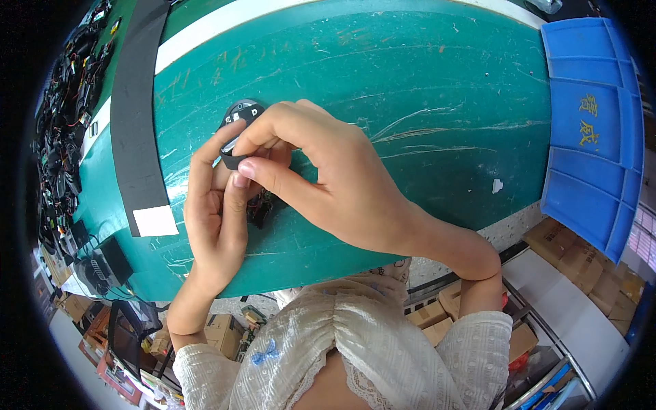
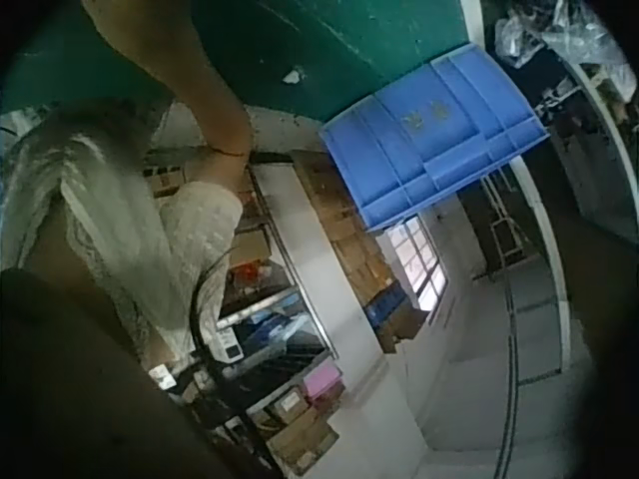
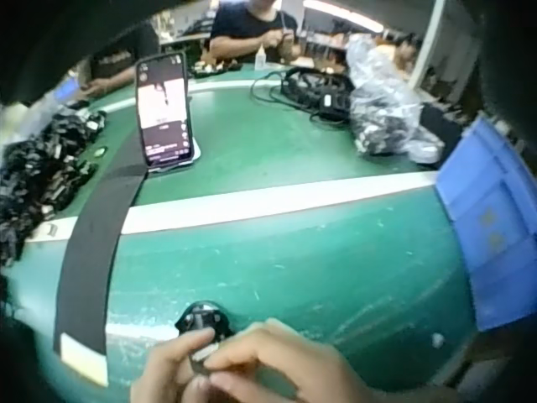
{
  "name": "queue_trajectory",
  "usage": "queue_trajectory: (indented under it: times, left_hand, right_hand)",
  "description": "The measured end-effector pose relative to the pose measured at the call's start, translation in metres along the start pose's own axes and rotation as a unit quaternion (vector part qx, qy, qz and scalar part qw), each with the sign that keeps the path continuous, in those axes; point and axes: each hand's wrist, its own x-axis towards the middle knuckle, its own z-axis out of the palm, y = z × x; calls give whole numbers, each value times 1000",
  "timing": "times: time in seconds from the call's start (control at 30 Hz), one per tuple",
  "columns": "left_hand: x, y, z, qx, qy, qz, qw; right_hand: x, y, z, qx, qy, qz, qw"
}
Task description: The person assembles small electronic devices at a green workbench. They insert a small battery into a black plastic housing, connect wires to a circuit board, and secure the components. The person handles multiple units sequentially, placing finished items into a blue bin.
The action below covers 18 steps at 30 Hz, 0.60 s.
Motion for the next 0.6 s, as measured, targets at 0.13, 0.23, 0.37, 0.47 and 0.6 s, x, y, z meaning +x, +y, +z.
queue_trajectory:
  times: [0.13, 0.23, 0.37, 0.47, 0.6]
  left_hand:
    - [-3, -1, 11, -47, 57, 2, 997]
    - [-3, -1, 12, -67, 73, -5, 995]
    - [-1, 0, 10, -25, 68, 6, 997]
    - [-2, 1, 9, -2, 78, 20, 997]
    - [-4, -1, 12, -25, 104, 12, 994]
  right_hand:
    - [0, 6, 6, 58, 8, 11, 998]
    - [0, 6, 9, 72, 13, 7, 997]
    - [-1, 7, 15, 79, 32, 14, 996]
    - [-1, 6, 14, 18, 19, -18, 999]
    - [-2, 8, 18, 68, 40, -5, 997]
